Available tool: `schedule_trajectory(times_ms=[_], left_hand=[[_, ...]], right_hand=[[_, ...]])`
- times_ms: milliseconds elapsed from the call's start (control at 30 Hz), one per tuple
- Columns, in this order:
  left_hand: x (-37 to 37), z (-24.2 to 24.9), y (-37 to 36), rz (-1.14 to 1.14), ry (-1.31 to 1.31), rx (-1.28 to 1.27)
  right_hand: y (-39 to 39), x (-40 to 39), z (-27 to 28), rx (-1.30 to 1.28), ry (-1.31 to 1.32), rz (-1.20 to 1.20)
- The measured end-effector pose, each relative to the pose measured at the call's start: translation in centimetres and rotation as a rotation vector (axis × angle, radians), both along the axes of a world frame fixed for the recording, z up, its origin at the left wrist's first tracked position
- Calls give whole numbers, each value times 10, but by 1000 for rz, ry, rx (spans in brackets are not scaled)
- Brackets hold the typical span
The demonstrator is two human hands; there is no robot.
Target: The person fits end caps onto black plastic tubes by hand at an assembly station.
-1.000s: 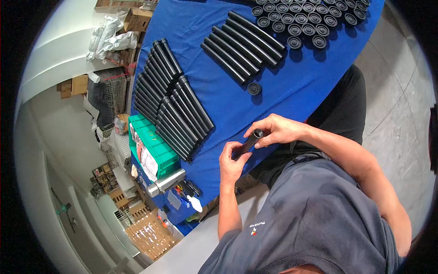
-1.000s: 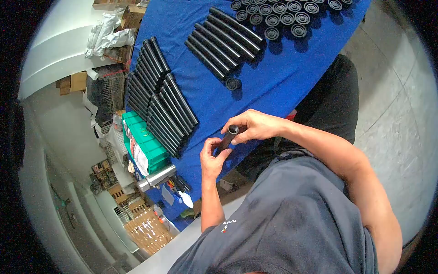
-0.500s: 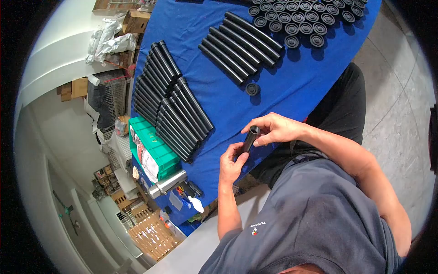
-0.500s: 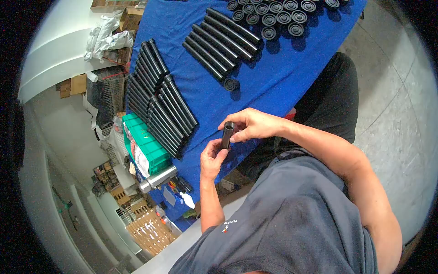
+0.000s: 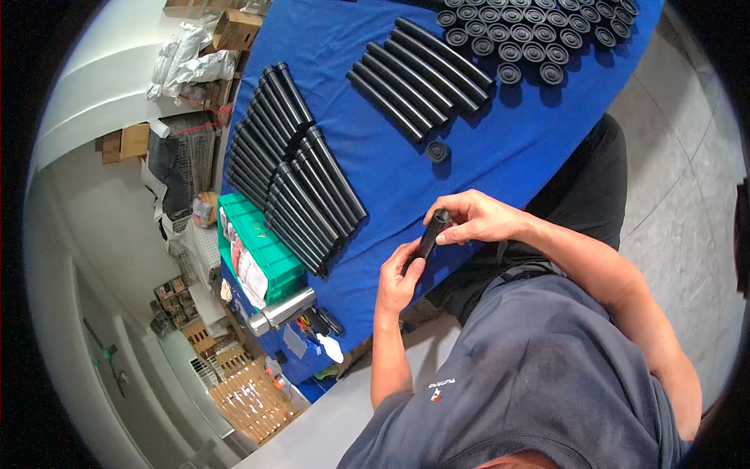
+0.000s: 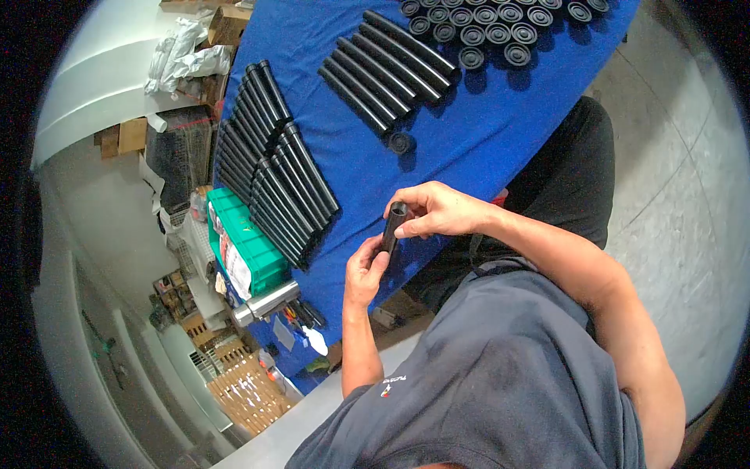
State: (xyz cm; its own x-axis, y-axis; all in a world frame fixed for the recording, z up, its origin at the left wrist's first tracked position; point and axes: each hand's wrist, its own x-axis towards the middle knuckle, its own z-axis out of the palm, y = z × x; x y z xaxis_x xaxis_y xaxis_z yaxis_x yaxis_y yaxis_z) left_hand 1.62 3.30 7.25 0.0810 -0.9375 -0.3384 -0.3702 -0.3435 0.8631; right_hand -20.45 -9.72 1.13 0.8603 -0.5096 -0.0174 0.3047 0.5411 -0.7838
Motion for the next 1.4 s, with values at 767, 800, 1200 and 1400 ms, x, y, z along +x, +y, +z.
schedule_trajectory(times_ms=[767, 800, 1200, 1400], left_hand=[[-27, -20, 37, 425, 69, 3], [-29, -18, 37, 321, -244, -143], [-18, 11, -4, 3, -446, -124], [-7, 21, -3, -110, -318, -92]], right_hand=[[2, 4, 12, -617, 222, -84], [2, 4, 11, -610, 215, -82], [0, -4, 6, -118, 12, 83], [0, -2, -1, -85, -55, 105]])
